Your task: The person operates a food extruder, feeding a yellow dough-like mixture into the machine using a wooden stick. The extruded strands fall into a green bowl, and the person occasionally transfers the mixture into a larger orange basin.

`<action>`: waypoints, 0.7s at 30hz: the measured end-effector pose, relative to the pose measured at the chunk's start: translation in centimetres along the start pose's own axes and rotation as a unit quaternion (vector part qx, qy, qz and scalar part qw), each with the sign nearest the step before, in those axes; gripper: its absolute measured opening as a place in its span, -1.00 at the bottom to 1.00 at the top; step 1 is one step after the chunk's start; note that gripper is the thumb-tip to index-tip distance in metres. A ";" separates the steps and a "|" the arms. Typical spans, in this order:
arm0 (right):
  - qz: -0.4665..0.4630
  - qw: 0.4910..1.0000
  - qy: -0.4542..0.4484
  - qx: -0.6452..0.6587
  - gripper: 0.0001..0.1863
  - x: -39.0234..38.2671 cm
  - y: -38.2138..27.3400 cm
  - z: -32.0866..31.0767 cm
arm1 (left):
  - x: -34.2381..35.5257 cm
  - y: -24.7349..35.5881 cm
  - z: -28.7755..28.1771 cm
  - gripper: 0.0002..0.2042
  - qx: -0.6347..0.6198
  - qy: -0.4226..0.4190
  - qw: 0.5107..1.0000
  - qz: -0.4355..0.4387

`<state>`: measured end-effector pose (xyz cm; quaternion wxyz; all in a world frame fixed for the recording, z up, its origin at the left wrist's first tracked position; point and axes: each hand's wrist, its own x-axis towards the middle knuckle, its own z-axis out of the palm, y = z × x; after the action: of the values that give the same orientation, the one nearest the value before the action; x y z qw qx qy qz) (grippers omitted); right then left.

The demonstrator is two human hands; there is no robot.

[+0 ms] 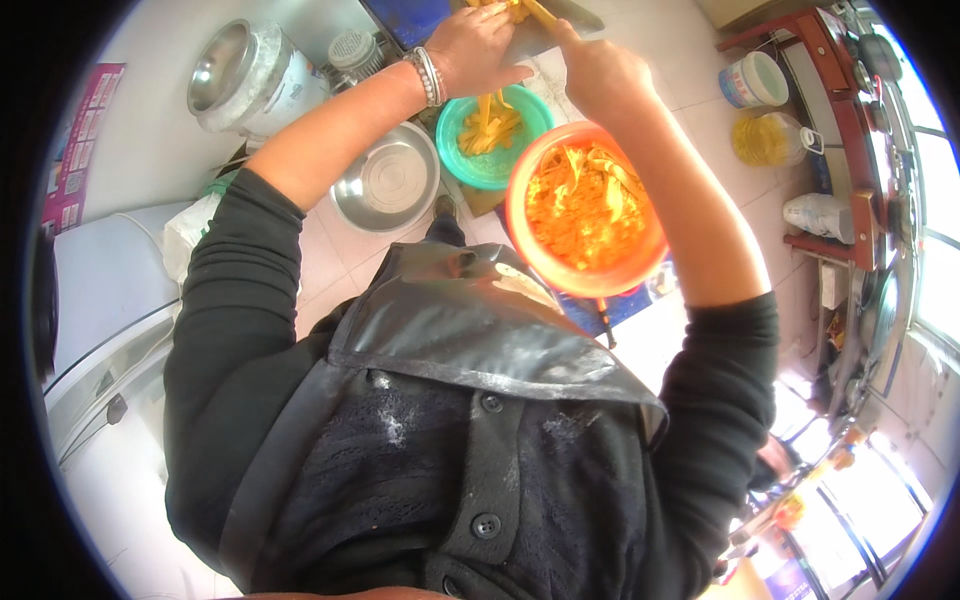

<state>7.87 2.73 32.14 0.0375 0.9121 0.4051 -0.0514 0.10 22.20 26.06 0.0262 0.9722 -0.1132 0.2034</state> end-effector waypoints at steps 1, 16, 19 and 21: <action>-0.016 1.000 0.004 0.017 -0.44 -0.2 0.4 -0.3 | 0.0 -0.1 0.1 -0.27 -0.015 -0.057 0.998 -0.011; -0.028 0.988 0.039 0.144 -0.54 1.7 1.9 1.0 | -0.7 0.0 1.1 -0.34 0.019 0.036 0.999 0.014; -0.042 0.985 0.036 0.161 -0.49 2.0 2.4 0.7 | -0.8 0.0 1.2 -0.36 0.008 0.040 0.999 0.018; -0.056 0.984 0.041 0.162 -0.51 2.2 2.4 0.6 | -0.8 -0.1 1.2 -0.38 -0.004 0.050 0.998 0.023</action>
<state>11.13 2.66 31.36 -0.1301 0.8832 0.4432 -0.0807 -0.12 22.30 24.70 0.0312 0.9578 -0.1351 0.2516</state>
